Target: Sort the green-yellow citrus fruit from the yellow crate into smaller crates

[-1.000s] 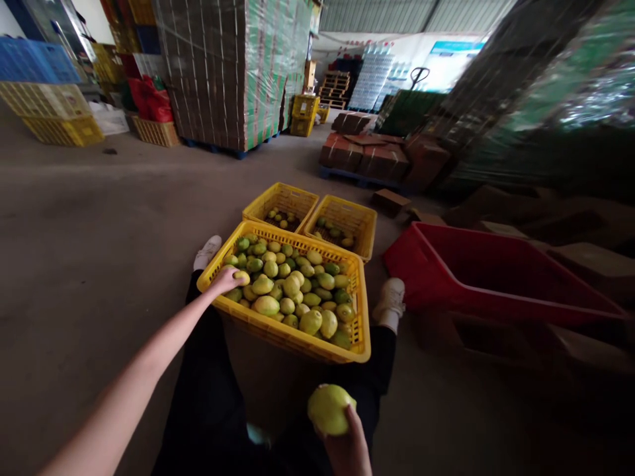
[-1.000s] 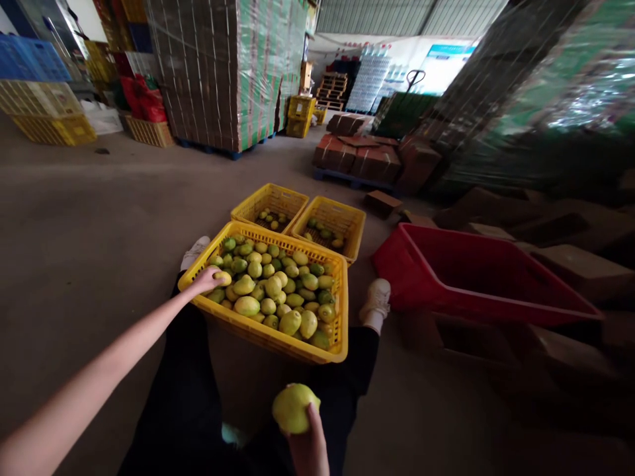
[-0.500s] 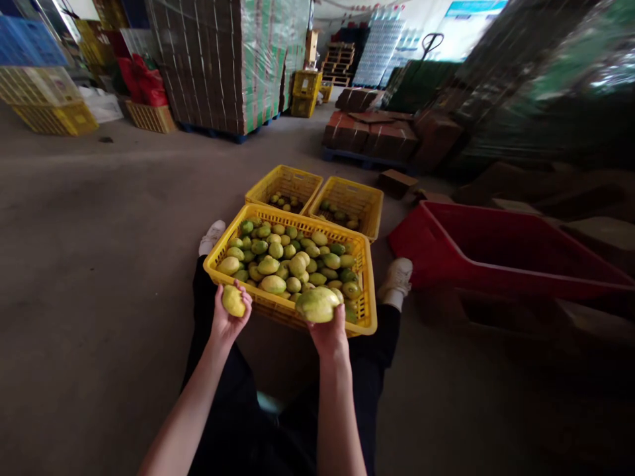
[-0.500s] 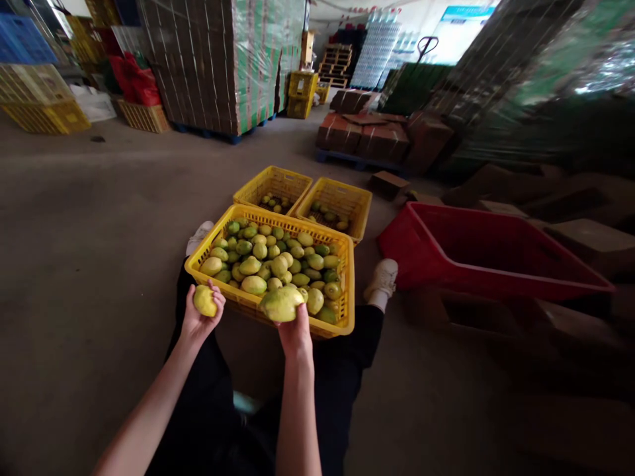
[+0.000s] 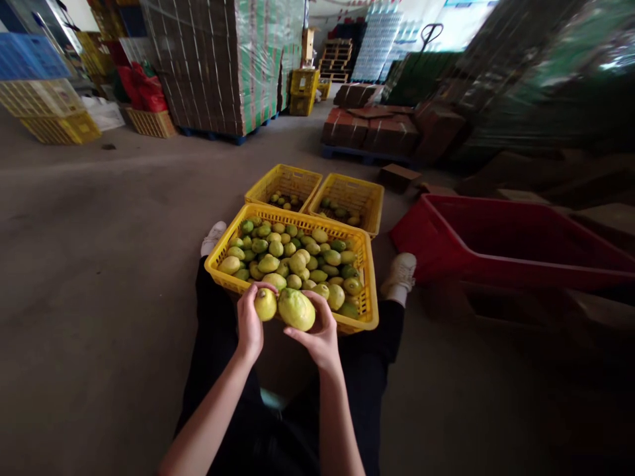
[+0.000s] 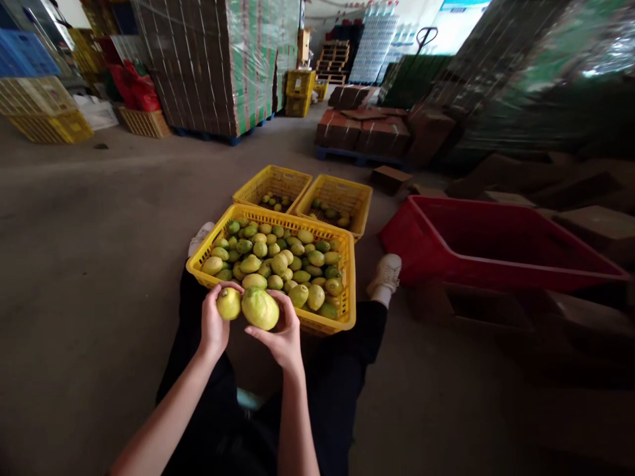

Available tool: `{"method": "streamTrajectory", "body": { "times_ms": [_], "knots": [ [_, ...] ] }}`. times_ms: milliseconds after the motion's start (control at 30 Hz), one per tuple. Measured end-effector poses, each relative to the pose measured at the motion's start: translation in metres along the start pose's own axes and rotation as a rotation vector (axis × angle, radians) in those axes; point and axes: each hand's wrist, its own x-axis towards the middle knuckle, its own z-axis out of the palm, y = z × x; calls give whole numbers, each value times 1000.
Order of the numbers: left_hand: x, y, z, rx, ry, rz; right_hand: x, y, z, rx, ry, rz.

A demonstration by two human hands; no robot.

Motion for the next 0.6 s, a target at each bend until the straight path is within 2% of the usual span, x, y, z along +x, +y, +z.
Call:
{"method": "streamTrajectory", "body": {
  "times_ms": [200,333,467,600],
  "knots": [
    [-4,10,-5,71,-89,180,-3,-7,-2,-42,-108,-18],
    [-6,20,-5,58,-155,225,-3,-7,-2,-71,-139,-38],
    [-7,27,-1,-10,-181,149,-4,-10,-1,-88,-149,-33],
    [-5,29,7,-273,-26,-99,-6,-15,0,-63,-157,61]
  ]
}}
